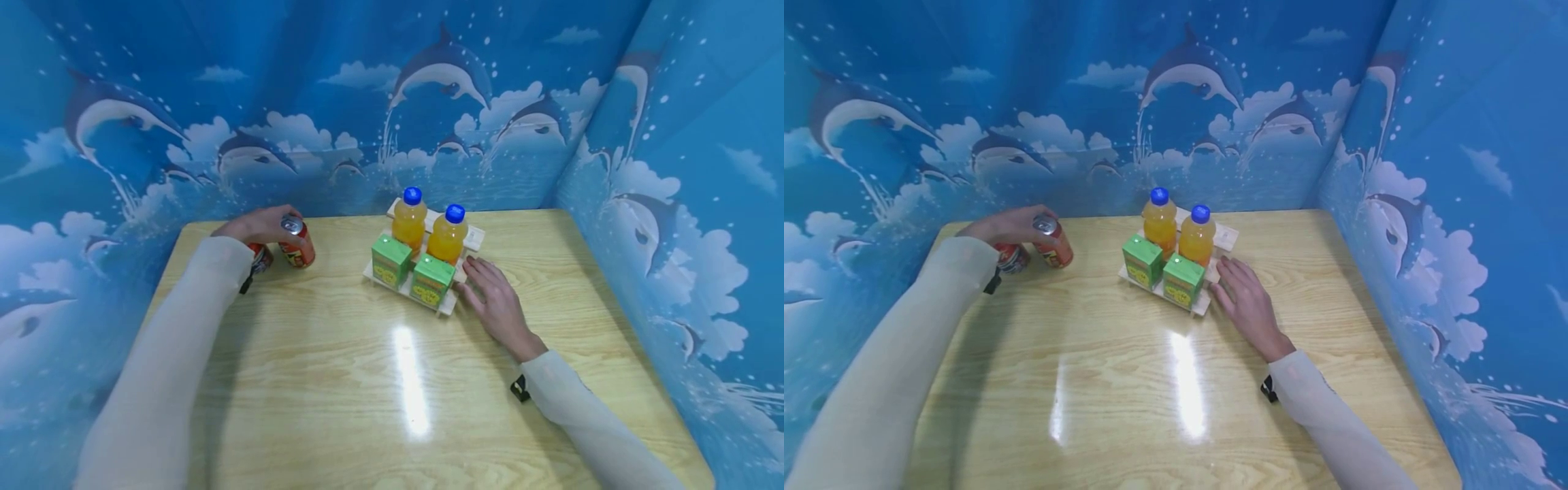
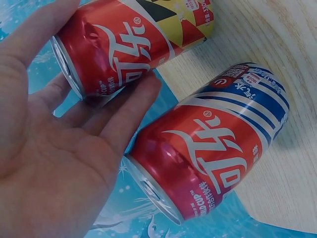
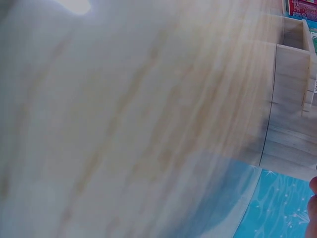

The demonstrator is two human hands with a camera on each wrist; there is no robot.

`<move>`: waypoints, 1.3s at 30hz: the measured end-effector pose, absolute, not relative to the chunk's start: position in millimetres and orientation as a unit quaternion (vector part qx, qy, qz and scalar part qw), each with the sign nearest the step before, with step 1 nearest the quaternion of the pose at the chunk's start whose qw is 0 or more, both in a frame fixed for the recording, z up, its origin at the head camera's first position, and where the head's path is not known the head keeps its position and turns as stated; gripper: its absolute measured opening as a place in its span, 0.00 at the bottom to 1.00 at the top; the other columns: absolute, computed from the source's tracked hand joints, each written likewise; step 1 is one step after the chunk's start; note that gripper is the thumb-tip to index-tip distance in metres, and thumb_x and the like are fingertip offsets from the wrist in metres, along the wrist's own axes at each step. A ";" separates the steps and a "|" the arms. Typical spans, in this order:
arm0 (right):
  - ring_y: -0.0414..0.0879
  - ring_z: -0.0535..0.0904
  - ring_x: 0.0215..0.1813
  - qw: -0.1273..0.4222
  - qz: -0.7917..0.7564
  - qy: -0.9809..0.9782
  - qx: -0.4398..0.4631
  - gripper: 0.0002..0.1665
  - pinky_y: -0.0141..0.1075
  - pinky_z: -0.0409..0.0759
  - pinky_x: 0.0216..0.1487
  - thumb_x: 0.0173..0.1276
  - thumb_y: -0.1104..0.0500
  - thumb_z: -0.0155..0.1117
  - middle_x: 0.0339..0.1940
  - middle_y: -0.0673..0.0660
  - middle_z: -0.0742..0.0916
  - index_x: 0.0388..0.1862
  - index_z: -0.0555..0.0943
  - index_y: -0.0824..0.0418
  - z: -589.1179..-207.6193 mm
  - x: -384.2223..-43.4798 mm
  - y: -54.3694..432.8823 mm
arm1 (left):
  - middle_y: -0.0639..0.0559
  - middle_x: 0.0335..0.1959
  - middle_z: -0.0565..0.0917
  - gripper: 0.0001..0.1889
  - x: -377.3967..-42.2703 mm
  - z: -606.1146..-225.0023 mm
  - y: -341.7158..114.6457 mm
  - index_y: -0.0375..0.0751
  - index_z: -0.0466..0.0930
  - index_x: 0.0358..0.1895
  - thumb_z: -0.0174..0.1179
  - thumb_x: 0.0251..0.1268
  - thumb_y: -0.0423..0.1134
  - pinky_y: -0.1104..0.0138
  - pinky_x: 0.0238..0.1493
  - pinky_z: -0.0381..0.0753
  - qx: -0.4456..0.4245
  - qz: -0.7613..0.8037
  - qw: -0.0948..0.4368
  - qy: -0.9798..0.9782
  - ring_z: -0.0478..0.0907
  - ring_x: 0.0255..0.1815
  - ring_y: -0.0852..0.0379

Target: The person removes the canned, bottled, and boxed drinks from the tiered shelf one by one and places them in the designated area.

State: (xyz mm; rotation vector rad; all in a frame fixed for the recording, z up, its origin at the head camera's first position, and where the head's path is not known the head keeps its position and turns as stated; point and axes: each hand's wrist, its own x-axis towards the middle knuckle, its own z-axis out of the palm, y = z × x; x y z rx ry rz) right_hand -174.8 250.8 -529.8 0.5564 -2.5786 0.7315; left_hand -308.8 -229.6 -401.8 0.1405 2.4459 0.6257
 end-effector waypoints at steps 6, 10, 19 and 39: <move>0.65 0.76 0.79 0.200 0.263 -0.922 0.202 0.31 0.60 0.72 0.81 0.78 0.57 0.72 0.77 0.66 0.82 0.75 0.79 0.67 -528.2 -174.2 250.1 | 0.31 0.81 0.64 0.40 -307.9 -398.7 -229.8 0.46 0.61 0.84 0.65 0.78 0.58 0.30 0.74 0.70 0.071 0.237 0.289 0.925 0.64 0.79 0.28; 0.66 0.76 0.79 0.200 0.259 -0.923 0.202 0.30 0.61 0.72 0.81 0.78 0.58 0.72 0.76 0.67 0.82 0.74 0.79 0.68 -527.7 -173.5 249.8 | 0.31 0.84 0.62 0.41 -309.1 -395.7 -228.2 0.43 0.61 0.84 0.65 0.79 0.57 0.30 0.77 0.68 0.091 0.241 0.273 0.927 0.61 0.83 0.29; 0.64 0.76 0.79 0.197 0.252 -0.927 0.198 0.31 0.61 0.72 0.81 0.78 0.58 0.72 0.76 0.67 0.82 0.74 0.79 0.68 -526.1 -172.3 249.3 | 0.34 0.84 0.64 0.39 -306.2 -388.3 -220.1 0.44 0.61 0.85 0.64 0.81 0.56 0.32 0.77 0.71 0.109 0.252 0.258 0.926 0.65 0.82 0.31; 0.63 0.76 0.79 0.191 0.251 -0.929 0.193 0.31 0.60 0.72 0.81 0.78 0.58 0.72 0.77 0.65 0.81 0.75 0.78 0.67 -525.4 -171.5 247.2 | 0.42 0.87 0.64 0.40 -315.1 -376.0 -186.4 0.51 0.63 0.85 0.67 0.78 0.58 0.33 0.82 0.66 0.144 0.273 0.212 0.927 0.60 0.87 0.37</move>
